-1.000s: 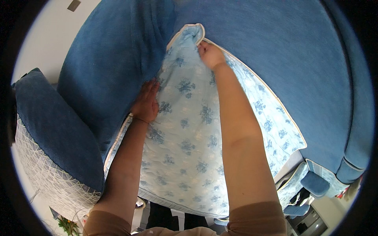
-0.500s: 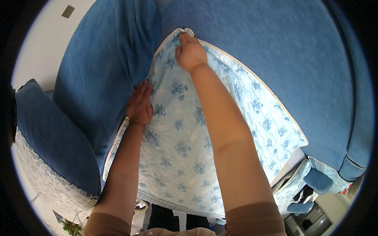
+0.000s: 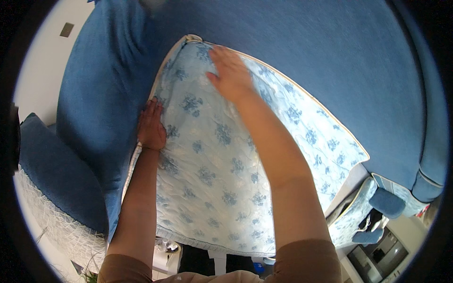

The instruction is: The person arranges a blue sofa by placing a floral patterned cover over the seat cushions and smoothing it out. They then position the back cushions and arrange several stuffed toys along the top of the sofa backrest.

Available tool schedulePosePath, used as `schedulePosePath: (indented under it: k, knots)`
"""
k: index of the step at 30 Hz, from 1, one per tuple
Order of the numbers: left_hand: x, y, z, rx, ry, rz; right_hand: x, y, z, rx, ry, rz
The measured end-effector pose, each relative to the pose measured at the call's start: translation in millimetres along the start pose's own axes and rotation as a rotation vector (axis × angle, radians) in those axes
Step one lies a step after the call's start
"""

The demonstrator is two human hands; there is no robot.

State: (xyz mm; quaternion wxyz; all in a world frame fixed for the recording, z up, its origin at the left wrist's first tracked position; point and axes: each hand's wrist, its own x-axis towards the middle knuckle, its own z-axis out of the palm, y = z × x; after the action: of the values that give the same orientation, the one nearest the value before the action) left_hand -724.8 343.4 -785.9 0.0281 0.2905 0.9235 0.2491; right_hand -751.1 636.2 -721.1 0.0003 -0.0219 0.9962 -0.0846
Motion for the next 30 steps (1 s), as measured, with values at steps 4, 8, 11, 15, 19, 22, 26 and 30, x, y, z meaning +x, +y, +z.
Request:
schedulePosePath:
  k: [4, 8, 11, 15, 19, 22, 26, 30]
  knots:
    - [0.0, -3.8, 5.9, 0.017, 0.002, 0.018, -93.0, 58.8, -49.1, -0.032, 0.032, 0.06]
    - [0.9, -2.9, 6.7, 0.012, 0.048, 0.052, -119.1, 73.5, -45.4, 0.014, 0.028, 0.19]
    - [-2.0, -4.5, 5.4, 0.001, 0.068, 0.061, -98.8, 81.7, -45.0, 0.303, -0.117, 0.463]
    - [1.0, -1.8, 7.1, 0.033, 0.081, 0.071, -82.2, 111.0, -47.7, 0.593, -0.343, 0.731]
    - [1.0, 1.0, 8.3, 0.067, 0.086, 0.07, -95.3, 108.7, -33.8, 0.579, -0.323, 0.698]
    - [3.5, -1.3, 12.6, 0.102, 0.125, 0.087, -132.9, 106.3, -39.4, 0.237, -0.069, 0.402]
    - [-0.5, 0.8, 6.9, 0.152, 0.147, 0.125, -227.8, 128.2, -72.9, -0.079, 0.016, 0.318]
    - [2.9, 2.4, 8.3, 0.128, 0.177, 0.131, -304.8, 169.4, -92.6, -0.247, 0.02, 0.515]
